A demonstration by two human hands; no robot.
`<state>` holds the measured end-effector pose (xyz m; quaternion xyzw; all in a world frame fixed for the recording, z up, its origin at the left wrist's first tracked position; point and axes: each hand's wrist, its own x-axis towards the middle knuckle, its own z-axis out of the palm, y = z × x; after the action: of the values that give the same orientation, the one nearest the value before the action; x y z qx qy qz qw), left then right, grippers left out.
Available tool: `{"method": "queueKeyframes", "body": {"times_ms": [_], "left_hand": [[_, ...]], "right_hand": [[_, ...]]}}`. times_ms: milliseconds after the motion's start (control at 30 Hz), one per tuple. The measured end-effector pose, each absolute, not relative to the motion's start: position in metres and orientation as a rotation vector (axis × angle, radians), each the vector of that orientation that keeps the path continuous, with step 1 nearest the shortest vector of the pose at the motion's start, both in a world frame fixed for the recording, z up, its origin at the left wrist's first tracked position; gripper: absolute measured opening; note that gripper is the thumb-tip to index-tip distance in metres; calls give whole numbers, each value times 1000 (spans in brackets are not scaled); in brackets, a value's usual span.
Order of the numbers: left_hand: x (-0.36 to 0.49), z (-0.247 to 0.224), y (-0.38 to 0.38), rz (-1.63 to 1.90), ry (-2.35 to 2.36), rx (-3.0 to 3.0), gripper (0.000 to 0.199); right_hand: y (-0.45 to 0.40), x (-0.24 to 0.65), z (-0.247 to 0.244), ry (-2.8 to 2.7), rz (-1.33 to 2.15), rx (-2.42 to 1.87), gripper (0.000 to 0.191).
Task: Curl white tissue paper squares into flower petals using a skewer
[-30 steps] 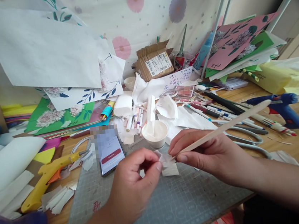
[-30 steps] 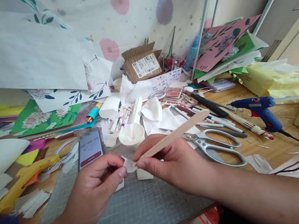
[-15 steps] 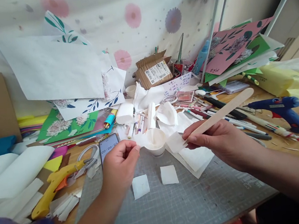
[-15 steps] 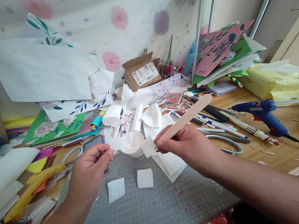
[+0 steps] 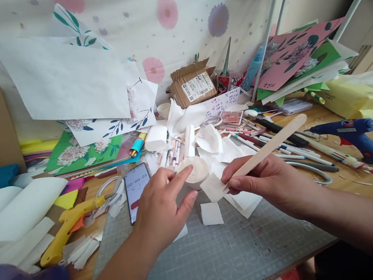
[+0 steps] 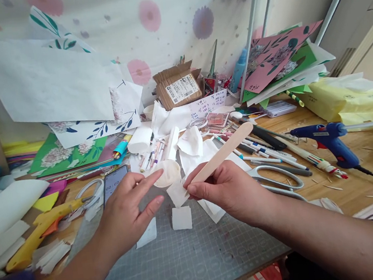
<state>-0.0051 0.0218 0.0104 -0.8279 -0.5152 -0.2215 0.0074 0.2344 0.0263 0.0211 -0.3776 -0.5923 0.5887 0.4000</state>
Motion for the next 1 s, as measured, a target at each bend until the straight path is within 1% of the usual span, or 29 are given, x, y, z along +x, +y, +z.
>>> {"method": "queueKeyframes", "body": {"times_ms": [100, 167, 200, 267, 333, 400, 433, 500, 567, 600, 700, 833, 900, 1000], "left_hand": [[-2, 9, 23, -596, -1615, -2638, 44], [-2, 8, 22, -627, -1612, -2657, 43], [-3, 7, 21, -695, -1602, -2654, 44], [-5, 8, 17, -934, -1567, -2640, 41], [-6, 11, 10, -1258, -1566, -2663, 31], [-3, 14, 2, -1591, -1665, -2796, 23], [-1, 15, -2, -1733, -1766, -2909, 23], [5, 17, -8, -1937, -2023, -3138, 33], [10, 17, -12, -2082, -2248, -3235, 41], [12, 17, -12, -2144, -2325, -3243, 42], [14, 15, -11, -2258, -2457, -3228, 34], [11, 12, -7, -2256, -2572, -3159, 18], [9, 12, -7, -2280, -2591, -3144, 16], [9, 12, -8, -2378, -2475, -3190, 12]], "right_hand": [[25, 229, 22, -1481, 1527, -935, 11], [25, 225, 22, -1461, 1547, -924, 12], [25, 224, 22, -1451, 1549, -920, 12], [24, 222, 22, -1433, 1540, -905, 13], [23, 221, 22, -1428, 1534, -878, 13], [21, 221, 23, -1443, 1542, -840, 12], [19, 220, 24, -1460, 1547, -821, 12], [17, 220, 26, -1506, 1550, -788, 10], [15, 219, 28, -1578, 1537, -754, 7], [14, 219, 28, -1620, 1522, -736, 7], [11, 217, 28, -1730, 1449, -712, 7], [10, 217, 27, -1797, 1404, -673, 7], [9, 219, 28, -1786, 1401, -638, 7], [9, 221, 29, -1749, 1385, -600, 10]]}}
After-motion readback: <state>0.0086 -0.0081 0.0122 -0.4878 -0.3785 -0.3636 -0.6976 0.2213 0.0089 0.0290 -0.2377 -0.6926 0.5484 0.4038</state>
